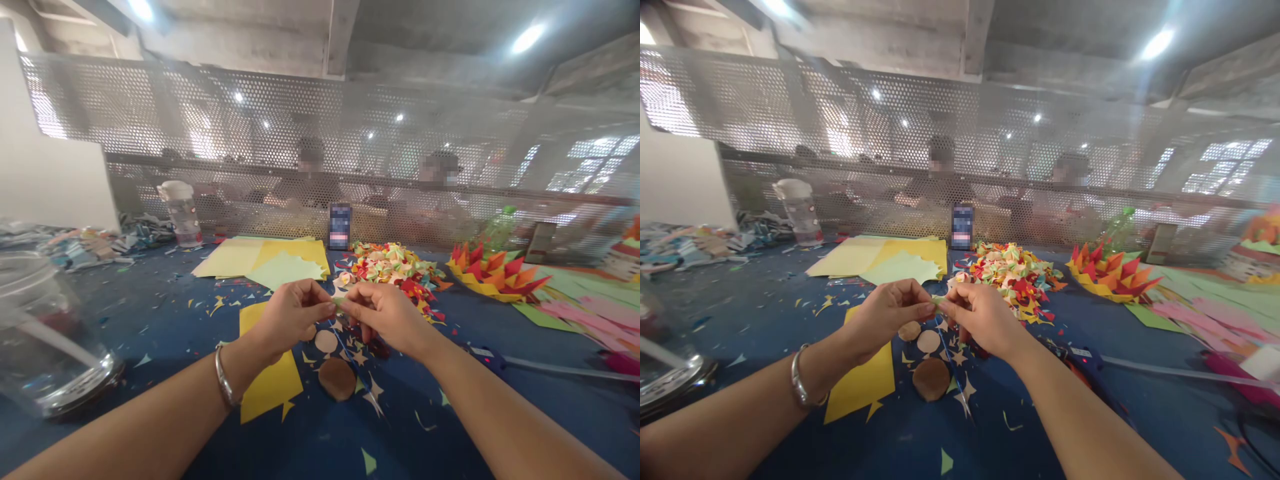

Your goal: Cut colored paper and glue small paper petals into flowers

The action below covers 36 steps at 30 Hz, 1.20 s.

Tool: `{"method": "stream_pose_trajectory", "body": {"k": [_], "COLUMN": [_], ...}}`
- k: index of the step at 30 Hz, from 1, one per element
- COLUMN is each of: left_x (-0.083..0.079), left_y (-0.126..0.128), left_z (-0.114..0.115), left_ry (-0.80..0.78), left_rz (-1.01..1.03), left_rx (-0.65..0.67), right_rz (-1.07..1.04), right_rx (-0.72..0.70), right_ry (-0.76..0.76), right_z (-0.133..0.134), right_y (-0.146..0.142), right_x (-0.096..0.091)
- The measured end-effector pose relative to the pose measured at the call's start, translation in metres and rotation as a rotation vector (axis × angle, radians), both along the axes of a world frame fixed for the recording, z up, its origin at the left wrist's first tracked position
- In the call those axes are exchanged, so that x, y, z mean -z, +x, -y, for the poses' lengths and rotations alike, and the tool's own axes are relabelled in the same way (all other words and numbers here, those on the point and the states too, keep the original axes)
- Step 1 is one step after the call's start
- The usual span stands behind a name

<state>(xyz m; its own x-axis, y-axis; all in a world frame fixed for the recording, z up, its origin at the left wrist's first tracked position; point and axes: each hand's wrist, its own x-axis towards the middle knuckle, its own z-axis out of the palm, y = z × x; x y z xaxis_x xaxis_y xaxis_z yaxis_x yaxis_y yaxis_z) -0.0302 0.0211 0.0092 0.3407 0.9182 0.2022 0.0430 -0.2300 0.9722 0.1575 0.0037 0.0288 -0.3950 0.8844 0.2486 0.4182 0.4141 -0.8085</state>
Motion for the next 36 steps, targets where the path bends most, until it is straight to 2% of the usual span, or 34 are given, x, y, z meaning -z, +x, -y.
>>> {"method": "stream_pose_trajectory", "body": {"k": [3, 10, 14, 21, 29, 36], "left_x": [0.000, -0.005, -0.008, -0.012, -0.012, -0.009], "left_y": [0.000, 0.001, 0.001, -0.005, -0.019, -0.013], "left_z": [-0.001, 0.002, 0.004, 0.001, -0.012, -0.007], "left_ry": [0.014, 0.267, 0.329, 0.369, 0.365, 0.335], "left_rz": [-0.011, -0.220, -0.254, -0.277, -0.241, -0.218], "left_rx": [0.006, -0.077, -0.086, -0.029, -0.033, -0.006], "right_rz": [-0.018, -0.024, -0.019, -0.007, 0.004, -0.001], "right_rx": [-0.008, -0.037, -0.036, -0.044, -0.023, -0.009], "right_ry": [-0.022, -0.054, -0.079, -0.100, -0.069, -0.034], "right_z": [0.001, 0.000, -0.001, 0.002, 0.000, 0.000], "right_y": [0.000, 0.002, 0.003, 0.002, 0.006, 0.004], "right_x": [-0.001, 0.000, 0.000, 0.001, -0.004, -0.002]}}
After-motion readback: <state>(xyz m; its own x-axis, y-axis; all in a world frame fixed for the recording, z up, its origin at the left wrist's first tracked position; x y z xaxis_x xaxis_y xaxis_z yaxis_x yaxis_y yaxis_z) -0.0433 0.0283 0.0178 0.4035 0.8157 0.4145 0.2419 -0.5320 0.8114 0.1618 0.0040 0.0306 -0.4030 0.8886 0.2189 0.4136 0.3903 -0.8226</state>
